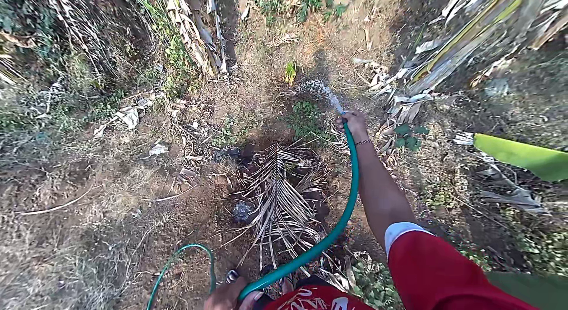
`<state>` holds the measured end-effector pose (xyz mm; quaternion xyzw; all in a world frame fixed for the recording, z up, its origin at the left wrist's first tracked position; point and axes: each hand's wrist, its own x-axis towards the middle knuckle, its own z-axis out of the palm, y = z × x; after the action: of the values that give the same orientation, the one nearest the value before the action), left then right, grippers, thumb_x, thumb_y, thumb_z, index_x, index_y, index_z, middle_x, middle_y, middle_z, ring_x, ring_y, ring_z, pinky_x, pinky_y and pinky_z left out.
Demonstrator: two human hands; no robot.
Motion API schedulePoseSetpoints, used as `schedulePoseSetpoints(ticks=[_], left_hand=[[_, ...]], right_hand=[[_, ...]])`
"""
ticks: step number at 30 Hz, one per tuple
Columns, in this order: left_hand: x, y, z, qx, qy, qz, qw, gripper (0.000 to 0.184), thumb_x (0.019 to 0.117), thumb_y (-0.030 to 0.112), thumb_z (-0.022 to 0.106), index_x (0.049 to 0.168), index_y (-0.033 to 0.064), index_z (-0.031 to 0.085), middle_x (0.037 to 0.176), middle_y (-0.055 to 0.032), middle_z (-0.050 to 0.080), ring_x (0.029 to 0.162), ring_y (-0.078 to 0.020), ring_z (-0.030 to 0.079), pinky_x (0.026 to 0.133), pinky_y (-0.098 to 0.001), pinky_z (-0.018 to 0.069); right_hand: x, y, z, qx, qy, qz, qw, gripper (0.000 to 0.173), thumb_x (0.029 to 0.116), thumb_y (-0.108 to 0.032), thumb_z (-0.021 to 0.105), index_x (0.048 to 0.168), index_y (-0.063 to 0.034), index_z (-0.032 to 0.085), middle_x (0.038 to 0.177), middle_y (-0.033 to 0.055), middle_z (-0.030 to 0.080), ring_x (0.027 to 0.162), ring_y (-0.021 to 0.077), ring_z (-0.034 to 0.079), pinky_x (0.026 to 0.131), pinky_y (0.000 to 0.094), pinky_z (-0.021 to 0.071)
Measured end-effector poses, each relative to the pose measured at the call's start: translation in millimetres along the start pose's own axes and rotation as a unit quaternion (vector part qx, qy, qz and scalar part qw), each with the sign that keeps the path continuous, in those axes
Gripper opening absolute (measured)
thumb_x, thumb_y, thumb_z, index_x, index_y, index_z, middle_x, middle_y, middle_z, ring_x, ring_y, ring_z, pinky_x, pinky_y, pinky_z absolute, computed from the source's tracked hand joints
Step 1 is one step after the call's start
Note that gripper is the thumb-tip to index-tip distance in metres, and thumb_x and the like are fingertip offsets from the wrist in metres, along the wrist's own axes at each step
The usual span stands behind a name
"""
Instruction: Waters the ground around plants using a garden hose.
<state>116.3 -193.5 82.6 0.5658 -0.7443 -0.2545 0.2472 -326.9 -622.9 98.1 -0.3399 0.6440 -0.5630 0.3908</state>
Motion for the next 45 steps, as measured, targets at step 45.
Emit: schedulePoseSetpoints(ticks=[45], left_hand=[[3,4,-7,-0.028,-0.004,-0.024,0.999,0.049,0.1025,0.049,0.057,0.095,0.0036,0.073,0.071,-0.0116,0.067,0.061,-0.0229,0.064,0.057,-0.0440,0.0520]], right_hand=[[5,-25,45,-0.001,-0.072,-0.042,0.996,0.024,0.1058,-0.013,0.053,0.127,-0.0030,0.058,0.081,0.0070,0.067,0.054,0.0108,0.059,0.048,0.0247,0.0500]])
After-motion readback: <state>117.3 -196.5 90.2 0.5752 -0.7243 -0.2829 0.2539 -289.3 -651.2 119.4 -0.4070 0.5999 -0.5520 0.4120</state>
